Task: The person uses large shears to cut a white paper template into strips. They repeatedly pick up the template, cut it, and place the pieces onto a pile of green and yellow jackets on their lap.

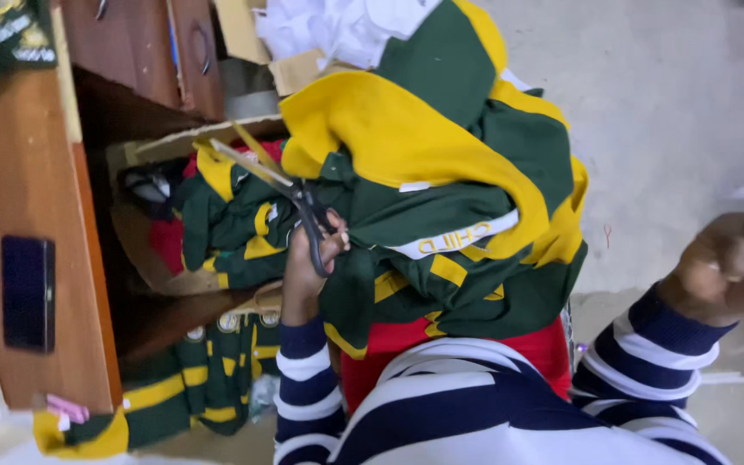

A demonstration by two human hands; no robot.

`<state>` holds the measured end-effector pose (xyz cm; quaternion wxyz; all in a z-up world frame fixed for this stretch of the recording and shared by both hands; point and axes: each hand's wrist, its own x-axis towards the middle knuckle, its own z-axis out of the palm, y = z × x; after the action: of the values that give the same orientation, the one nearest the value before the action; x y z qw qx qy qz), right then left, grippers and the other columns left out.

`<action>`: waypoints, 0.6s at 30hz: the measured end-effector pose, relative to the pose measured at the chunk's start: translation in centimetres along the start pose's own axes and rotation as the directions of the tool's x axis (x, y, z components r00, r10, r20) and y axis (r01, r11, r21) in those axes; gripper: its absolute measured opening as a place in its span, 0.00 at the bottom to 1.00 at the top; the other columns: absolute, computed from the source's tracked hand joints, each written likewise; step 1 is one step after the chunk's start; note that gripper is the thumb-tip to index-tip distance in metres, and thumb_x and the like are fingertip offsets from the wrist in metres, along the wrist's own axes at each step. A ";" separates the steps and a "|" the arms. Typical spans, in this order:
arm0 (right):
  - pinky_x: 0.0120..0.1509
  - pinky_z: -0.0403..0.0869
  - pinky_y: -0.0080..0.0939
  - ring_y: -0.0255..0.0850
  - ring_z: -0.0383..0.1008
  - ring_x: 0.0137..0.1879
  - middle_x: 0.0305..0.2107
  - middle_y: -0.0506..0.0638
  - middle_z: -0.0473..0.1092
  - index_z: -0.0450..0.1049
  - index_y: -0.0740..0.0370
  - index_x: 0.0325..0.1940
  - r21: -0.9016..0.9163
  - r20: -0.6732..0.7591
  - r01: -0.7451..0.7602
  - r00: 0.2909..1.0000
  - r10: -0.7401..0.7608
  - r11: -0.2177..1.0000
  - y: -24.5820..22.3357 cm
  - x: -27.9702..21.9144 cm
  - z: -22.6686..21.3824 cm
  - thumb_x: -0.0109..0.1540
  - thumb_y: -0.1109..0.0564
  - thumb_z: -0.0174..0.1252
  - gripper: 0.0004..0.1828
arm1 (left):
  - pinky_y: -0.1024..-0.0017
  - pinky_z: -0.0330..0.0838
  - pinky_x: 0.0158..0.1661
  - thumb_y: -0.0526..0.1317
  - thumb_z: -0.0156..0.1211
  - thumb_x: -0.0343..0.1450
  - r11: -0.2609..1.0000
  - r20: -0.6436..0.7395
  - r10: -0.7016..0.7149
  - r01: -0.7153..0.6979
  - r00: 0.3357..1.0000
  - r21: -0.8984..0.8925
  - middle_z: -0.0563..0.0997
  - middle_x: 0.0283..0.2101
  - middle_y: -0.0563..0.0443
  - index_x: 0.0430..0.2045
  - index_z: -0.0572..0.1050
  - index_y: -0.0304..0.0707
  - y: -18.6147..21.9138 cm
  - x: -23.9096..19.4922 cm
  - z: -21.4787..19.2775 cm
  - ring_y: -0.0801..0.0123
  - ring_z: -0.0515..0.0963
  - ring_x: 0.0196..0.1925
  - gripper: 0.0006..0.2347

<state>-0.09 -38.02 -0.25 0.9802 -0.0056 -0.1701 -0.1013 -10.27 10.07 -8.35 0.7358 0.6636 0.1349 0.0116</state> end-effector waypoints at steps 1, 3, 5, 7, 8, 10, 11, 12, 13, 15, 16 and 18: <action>0.22 0.53 0.33 0.32 0.48 0.19 0.15 0.40 0.46 0.53 0.53 0.15 0.009 0.000 -0.021 1.000 0.021 1.000 1.1 1.3 -1.5 0.51 0.83 0.62 0.32 | 0.75 0.72 0.40 0.33 0.64 0.71 1.000 -0.023 0.002 -0.003 1.000 -0.003 0.77 0.39 0.54 0.38 0.73 0.43 0.2 -0.2 0.1 0.73 0.77 0.36 0.07; 0.28 0.54 0.19 0.20 0.53 0.24 0.22 0.29 0.55 0.62 0.38 0.30 -0.482 -0.109 -0.465 0.873 0.475 0.743 3.3 3.7 -4.6 0.73 0.44 0.53 0.17 | 0.85 0.51 0.15 0.40 0.67 0.71 0.996 0.034 -0.090 0.090 0.995 -0.007 0.81 0.32 0.53 0.39 0.74 0.43 0.6 -0.1 0.3 0.84 0.64 0.16 0.09; 0.39 0.62 0.31 0.32 0.66 0.34 0.29 0.41 0.67 0.73 0.49 0.37 -0.971 -0.004 -0.133 0.839 0.544 0.198 9.3 6.2 -4.2 0.73 0.54 0.57 0.09 | 0.82 0.53 0.17 0.39 0.66 0.71 0.991 0.065 -0.131 0.131 0.989 0.013 0.81 0.31 0.53 0.39 0.73 0.43 1.3 -0.5 0.6 0.81 0.65 0.18 0.08; 0.50 0.70 0.43 0.44 0.77 0.44 0.37 0.52 0.79 0.83 0.59 0.44 -0.840 -0.016 0.357 0.737 0.676 -0.409 14.5 9.7 -3.8 0.72 0.64 0.61 0.07 | 0.79 0.54 0.19 0.39 0.65 0.70 0.987 0.038 -0.161 0.160 0.986 0.017 0.80 0.30 0.52 0.38 0.73 0.43 -0.1 -0.7 0.5 0.78 0.66 0.20 0.08; 0.45 0.64 0.49 0.46 0.71 0.39 0.31 0.54 0.72 0.73 0.61 0.36 -0.841 -0.133 0.276 0.728 0.673 -0.465 17.0 11.4 -3.5 0.71 0.59 0.56 0.09 | 0.78 0.65 0.29 0.33 0.67 0.67 0.962 0.044 -0.214 0.219 0.976 -0.161 0.79 0.36 0.49 0.41 0.73 0.38 -1.6 -0.9 0.1 0.74 0.73 0.30 0.11; 0.40 0.58 0.55 0.47 0.65 0.34 0.24 0.55 0.66 0.63 0.62 0.28 -0.833 -0.239 0.206 0.702 0.671 -0.513 22.3 15.2 -5.5 0.69 0.55 0.51 0.16 | 0.77 0.76 0.39 0.27 0.69 0.64 0.907 0.050 -0.252 0.254 0.966 -0.337 0.78 0.42 0.47 0.44 0.73 0.33 -1.3 -1.4 0.2 0.70 0.80 0.41 0.16; 0.40 0.63 0.53 0.50 0.68 0.35 0.24 0.52 0.66 0.70 0.56 0.29 -0.701 0.117 0.641 0.535 0.837 -0.312 25.1 17.5 -7.8 0.65 0.57 0.60 0.11 | 0.75 0.74 0.39 0.32 0.68 0.66 0.947 0.066 -0.262 0.270 0.963 -0.175 0.78 0.40 0.50 0.40 0.75 0.38 0.5 -1.7 0.8 0.69 0.79 0.39 0.11; 0.40 0.67 0.51 0.52 0.71 0.37 0.25 0.48 0.66 0.76 0.51 0.29 -0.391 0.376 0.920 0.202 0.904 -0.043 27.7 19.7 -10.1 0.61 0.59 0.69 0.09 | 0.72 0.72 0.40 0.37 0.68 0.69 0.960 0.079 -0.279 0.281 0.957 -0.013 0.78 0.38 0.52 0.36 0.76 0.42 2.2 -2.2 1.8 0.69 0.78 0.37 0.07; 0.40 0.67 0.51 0.52 0.71 0.37 0.25 0.48 0.66 0.76 0.51 0.29 -0.388 0.382 0.921 0.189 0.905 -0.029 29.8 21.0 -10.6 0.61 0.59 0.69 0.09 | 0.72 0.72 0.40 0.37 0.68 0.69 0.961 0.067 -0.274 0.276 0.959 -0.020 0.78 0.38 0.52 0.36 0.76 0.42 1.1 -2.1 2.0 0.69 0.78 0.37 0.07; 0.45 0.75 0.47 0.49 0.76 0.37 0.28 0.51 0.76 0.81 0.61 0.30 -0.561 0.186 0.823 0.231 0.955 -0.090 34.4 23.1 -11.7 0.56 0.67 0.62 0.05 | 0.83 0.57 0.16 0.32 0.68 0.66 0.934 0.068 -0.343 0.348 0.937 -0.077 0.79 0.37 0.57 0.41 0.75 0.44 -1.1 -2.2 2.1 0.81 0.72 0.25 0.12; 0.45 0.75 0.47 0.49 0.76 0.37 0.28 0.51 0.76 0.81 0.61 0.30 -0.563 0.194 0.823 0.219 0.956 -0.074 36.3 23.7 -11.9 0.56 0.67 0.62 0.05 | 0.83 0.57 0.16 0.32 0.68 0.66 0.935 0.052 -0.342 0.345 0.938 -0.081 0.79 0.37 0.57 0.41 0.75 0.44 0.0 -2.3 2.4 0.81 0.72 0.25 0.12; 0.33 0.75 0.44 0.49 0.79 0.29 0.27 0.52 0.74 0.84 0.61 0.31 -0.439 -0.239 0.834 0.249 0.939 -0.333 39.9 24.7 -12.4 0.61 0.61 0.61 0.07 | 0.79 0.64 0.29 0.32 0.67 0.68 0.927 0.043 -0.353 0.355 0.935 -0.117 0.77 0.36 0.56 0.35 0.75 0.47 2.1 -2.6 3.2 0.78 0.74 0.31 0.08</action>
<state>34.75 -4.37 -2.70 0.0321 -0.8645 -0.4938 0.0877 -11.73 6.70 -5.57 0.7667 0.5818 0.2437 -0.1199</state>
